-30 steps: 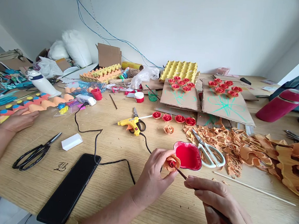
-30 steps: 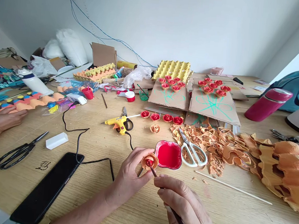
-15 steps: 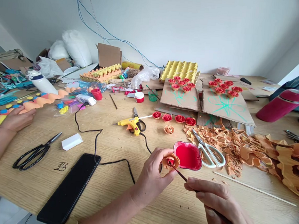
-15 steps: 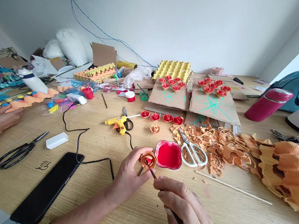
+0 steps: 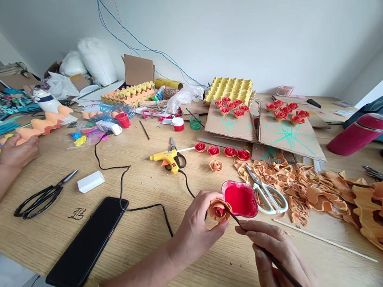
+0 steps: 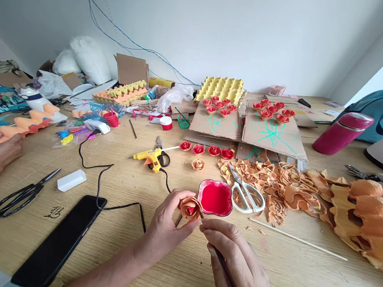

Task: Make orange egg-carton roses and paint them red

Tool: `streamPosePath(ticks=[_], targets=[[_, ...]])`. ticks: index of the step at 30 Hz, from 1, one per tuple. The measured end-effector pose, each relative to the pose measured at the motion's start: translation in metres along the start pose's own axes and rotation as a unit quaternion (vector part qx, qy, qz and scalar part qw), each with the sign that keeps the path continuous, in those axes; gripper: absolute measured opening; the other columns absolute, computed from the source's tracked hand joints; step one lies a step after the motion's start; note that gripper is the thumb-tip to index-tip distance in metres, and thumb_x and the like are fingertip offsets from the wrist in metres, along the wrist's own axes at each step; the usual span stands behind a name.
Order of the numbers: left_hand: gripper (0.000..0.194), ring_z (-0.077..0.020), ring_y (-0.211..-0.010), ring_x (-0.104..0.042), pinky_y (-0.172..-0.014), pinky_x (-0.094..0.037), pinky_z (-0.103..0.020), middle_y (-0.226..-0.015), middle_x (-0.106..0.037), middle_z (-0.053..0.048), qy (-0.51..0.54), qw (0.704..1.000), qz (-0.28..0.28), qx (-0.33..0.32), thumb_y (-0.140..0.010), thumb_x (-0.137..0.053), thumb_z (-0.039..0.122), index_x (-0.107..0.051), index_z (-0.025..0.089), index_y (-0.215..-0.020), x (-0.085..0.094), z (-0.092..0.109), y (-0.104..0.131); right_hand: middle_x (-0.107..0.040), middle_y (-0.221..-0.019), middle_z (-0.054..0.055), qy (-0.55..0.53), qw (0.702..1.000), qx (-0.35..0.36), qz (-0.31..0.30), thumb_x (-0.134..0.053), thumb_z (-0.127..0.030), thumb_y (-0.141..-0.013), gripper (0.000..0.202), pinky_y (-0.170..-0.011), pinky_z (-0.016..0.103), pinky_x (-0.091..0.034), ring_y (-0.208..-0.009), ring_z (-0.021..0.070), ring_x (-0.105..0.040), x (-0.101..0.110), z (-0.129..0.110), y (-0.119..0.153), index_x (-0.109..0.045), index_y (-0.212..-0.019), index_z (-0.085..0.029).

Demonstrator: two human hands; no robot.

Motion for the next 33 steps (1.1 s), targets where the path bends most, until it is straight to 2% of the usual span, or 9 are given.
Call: streamPosePath(ticks=[12, 16, 21, 26, 31, 33], targets=[[0.050, -0.0158, -0.093, -0.069, -0.084, -0.057, -0.024, -0.107, -0.070, 0.001, -0.005, 1.000, 0.015, 0.017, -0.079, -0.071, 0.001, -0.061, 0.025, -0.122, 0.001, -0.001, -0.001, -0.078, -0.124, 0.014, -0.049, 0.999, 0.018, -0.002, -0.055, -0.022, -0.108, 0.026, -0.087, 0.029, -0.067, -0.109, 0.0227, -0.080, 0.002, -0.001, 0.001, -0.063, -0.133, -0.022], [0.049, -0.0164, -0.096, -0.069, -0.086, -0.057, -0.025, -0.109, -0.070, 0.000, -0.004, 1.000, 0.013, 0.023, -0.081, -0.073, 0.004, -0.060, 0.025, -0.123, 0.001, -0.002, 0.000, -0.076, -0.128, 0.016, -0.065, 0.998, 0.010, 0.008, -0.054, -0.014, -0.106, 0.031, -0.088, 0.031, -0.068, -0.112, 0.0242, -0.079, 0.004, 0.003, 0.006, -0.061, -0.135, -0.021], [0.049, -0.0175, -0.097, -0.069, -0.088, -0.057, -0.028, -0.110, -0.070, -0.002, 0.007, 1.000, 0.005, 0.022, -0.082, -0.075, 0.005, -0.059, 0.025, -0.124, 0.001, -0.001, 0.000, -0.071, -0.132, 0.018, -0.051, 0.999, 0.006, -0.003, -0.055, -0.001, -0.100, 0.040, -0.099, 0.030, -0.063, -0.119, 0.0223, -0.075, 0.000, 0.004, 0.004, -0.059, -0.137, -0.016], [0.049, -0.0169, -0.095, -0.068, -0.087, -0.056, -0.027, -0.108, -0.068, -0.001, -0.002, 1.000, 0.009, 0.017, -0.081, -0.074, 0.003, -0.059, 0.025, -0.122, 0.000, -0.003, 0.001, -0.073, -0.127, 0.016, -0.069, 0.998, 0.008, -0.012, -0.054, -0.004, -0.101, 0.035, -0.098, 0.027, -0.062, -0.117, 0.0204, -0.076, -0.001, 0.001, 0.001, -0.060, -0.134, -0.016], [0.057, -0.0182, -0.100, -0.067, -0.086, -0.057, -0.027, -0.113, -0.067, -0.003, -0.008, 1.000, 0.004, 0.002, -0.081, -0.068, 0.000, -0.059, 0.026, -0.132, 0.002, -0.003, 0.001, -0.073, -0.124, 0.015, -0.095, 0.995, 0.014, -0.006, -0.053, -0.006, -0.103, 0.032, -0.092, 0.026, -0.065, -0.110, 0.0197, -0.079, 0.001, -0.001, -0.001, -0.060, -0.132, -0.017], [0.055, -0.0183, -0.101, -0.067, -0.085, -0.057, -0.027, -0.113, -0.065, -0.004, -0.004, 1.000, 0.001, -0.002, -0.083, -0.066, 0.001, -0.061, 0.026, -0.130, 0.002, -0.002, 0.001, -0.074, -0.123, 0.015, -0.100, 0.995, 0.017, 0.005, -0.053, -0.006, -0.102, 0.033, -0.092, 0.028, -0.066, -0.111, 0.0207, -0.079, 0.003, -0.002, -0.002, -0.059, -0.132, -0.018]])
Point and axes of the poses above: each hand's wrist, its own y-axis away from the middle knuckle, its own x-axis out of the back of the hand, z = x × y, the point moved 4 cm from there along -y, towards the middle knuckle
